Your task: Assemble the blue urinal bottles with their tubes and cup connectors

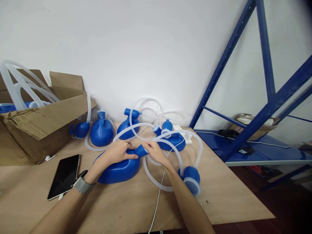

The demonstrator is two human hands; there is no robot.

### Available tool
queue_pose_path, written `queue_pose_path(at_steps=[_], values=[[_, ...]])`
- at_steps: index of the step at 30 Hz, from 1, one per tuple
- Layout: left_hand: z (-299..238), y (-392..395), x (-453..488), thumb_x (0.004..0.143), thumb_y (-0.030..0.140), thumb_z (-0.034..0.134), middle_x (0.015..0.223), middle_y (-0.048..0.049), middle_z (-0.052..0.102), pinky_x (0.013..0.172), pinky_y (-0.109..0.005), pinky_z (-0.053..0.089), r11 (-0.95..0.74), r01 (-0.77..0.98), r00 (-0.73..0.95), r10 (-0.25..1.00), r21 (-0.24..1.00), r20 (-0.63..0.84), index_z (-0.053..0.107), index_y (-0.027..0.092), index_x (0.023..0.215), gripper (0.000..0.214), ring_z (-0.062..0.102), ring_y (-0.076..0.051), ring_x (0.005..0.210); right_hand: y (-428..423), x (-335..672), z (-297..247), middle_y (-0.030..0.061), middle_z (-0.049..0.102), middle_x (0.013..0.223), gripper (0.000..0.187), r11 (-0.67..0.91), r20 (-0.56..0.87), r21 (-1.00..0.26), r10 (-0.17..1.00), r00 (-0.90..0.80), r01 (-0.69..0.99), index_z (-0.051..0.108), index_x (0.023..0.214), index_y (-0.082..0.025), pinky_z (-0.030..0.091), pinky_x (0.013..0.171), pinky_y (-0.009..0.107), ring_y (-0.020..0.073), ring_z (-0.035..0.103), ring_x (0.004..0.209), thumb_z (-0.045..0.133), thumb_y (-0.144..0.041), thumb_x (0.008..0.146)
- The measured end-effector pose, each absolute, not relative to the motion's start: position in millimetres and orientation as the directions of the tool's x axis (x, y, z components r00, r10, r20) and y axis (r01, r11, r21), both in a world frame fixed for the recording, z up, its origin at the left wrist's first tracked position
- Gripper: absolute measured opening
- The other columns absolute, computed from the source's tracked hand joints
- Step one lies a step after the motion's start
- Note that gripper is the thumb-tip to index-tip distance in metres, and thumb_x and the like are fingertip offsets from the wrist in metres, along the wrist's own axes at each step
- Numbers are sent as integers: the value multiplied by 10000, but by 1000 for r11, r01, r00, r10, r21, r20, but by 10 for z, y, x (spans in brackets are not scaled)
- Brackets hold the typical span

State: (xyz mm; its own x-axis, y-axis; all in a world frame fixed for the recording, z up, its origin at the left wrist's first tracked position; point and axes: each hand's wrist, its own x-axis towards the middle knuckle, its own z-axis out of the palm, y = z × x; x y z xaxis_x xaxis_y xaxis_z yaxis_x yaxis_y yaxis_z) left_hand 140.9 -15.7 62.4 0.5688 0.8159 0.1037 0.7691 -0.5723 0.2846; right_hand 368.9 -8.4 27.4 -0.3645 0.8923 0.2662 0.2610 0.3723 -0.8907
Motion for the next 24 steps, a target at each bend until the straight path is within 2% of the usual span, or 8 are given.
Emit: queue_pose_path(at_steps=[6,11,17,24], values=[[606,-120,1376,923,649,642,1096,-68,763,858,-317,499,-629,718,621,772,299,134,831,275,1073,445,712,-284,1034,-93,3680,302,-26,388,667,483,399,288,-879,882,-374,263,427,654,-214,302,615,275,134,362,670,487,-570,975],[603,-147,1392,925,642,640,1098,-74,763,868,-320,503,-596,751,587,800,283,125,832,277,1084,442,707,-291,1040,-182,3718,365,-36,380,668,457,435,305,-852,865,-398,292,424,666,-217,297,623,276,134,359,671,490,-523,998],[612,-168,1404,902,615,687,1060,-73,764,863,-317,506,-587,762,579,807,273,118,827,280,1125,427,711,-292,1025,-203,3727,383,-31,499,678,386,464,364,-809,878,-312,361,536,702,-199,336,658,279,141,450,678,598,-484,956],[599,-174,1406,899,657,664,1095,-77,759,829,-319,510,-575,770,563,816,276,128,825,285,1135,469,707,-298,1033,-178,3711,369,-38,411,639,483,422,309,-821,895,-322,386,456,640,-207,276,601,273,126,386,643,504,-520,1005]])
